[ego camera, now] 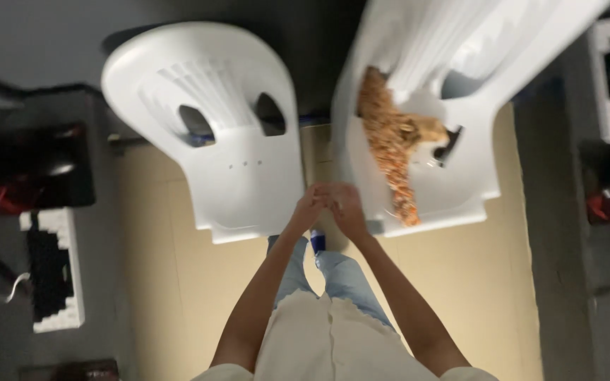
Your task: The person cleans a stack of white plastic chairs in a room with computer setups. They use a duster to wipe the seats and backs of the chairs, then move each cleaned chair to a designated spot under a desk. The process is repeated for multiple chairs in the stack.
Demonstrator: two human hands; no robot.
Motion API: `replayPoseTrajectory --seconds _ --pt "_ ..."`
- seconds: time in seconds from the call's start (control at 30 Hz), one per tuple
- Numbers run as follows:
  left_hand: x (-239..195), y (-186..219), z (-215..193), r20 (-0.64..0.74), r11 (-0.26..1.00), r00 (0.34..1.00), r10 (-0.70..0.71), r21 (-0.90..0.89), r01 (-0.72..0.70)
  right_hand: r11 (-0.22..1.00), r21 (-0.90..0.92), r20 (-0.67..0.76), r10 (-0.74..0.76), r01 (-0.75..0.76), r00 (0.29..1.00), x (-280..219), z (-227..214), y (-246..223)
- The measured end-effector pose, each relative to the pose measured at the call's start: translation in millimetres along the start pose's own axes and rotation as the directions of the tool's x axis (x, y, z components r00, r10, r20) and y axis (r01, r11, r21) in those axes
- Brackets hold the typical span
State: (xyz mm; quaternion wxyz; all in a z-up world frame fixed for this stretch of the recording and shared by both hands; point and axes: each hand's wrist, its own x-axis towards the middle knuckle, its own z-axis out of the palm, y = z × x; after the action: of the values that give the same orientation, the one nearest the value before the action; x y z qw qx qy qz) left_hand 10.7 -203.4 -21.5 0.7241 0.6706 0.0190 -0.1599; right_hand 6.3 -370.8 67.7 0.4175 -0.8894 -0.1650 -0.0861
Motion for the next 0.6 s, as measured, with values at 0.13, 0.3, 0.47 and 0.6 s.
replayPoseTrajectory --seconds 0.13,0.3,0.47,0.6 --pt "-13.4 -0.4 -72.7 -0.165 0.993 0.98 -0.114 -0.001 0.116 0.949 0.147 0.308 0.224 -0.279 0.925 6.5 101.2 34.3" --pt "-18.2 -73.5 -184.2 -0.451 0.981 0.883 -0.128 0.073 0.18 0.779 0.121 0.406 0.527 -0.615 0.747 2.1 241.6 136.7" --pt "-27.7 -141.7 -289.6 -0.644 0.864 0.752 -0.143 0.29 0.412 0.878 -0.178 0.153 0.471 -0.445 0.869 -3.8 305.7 189.2" --pt "-34.3 -186.4 -350.0 -0.753 0.677 0.645 -0.13 0.408 0.612 0.654 -0.271 0.016 0.737 -0.707 0.676 50.4 283.9 112.2"
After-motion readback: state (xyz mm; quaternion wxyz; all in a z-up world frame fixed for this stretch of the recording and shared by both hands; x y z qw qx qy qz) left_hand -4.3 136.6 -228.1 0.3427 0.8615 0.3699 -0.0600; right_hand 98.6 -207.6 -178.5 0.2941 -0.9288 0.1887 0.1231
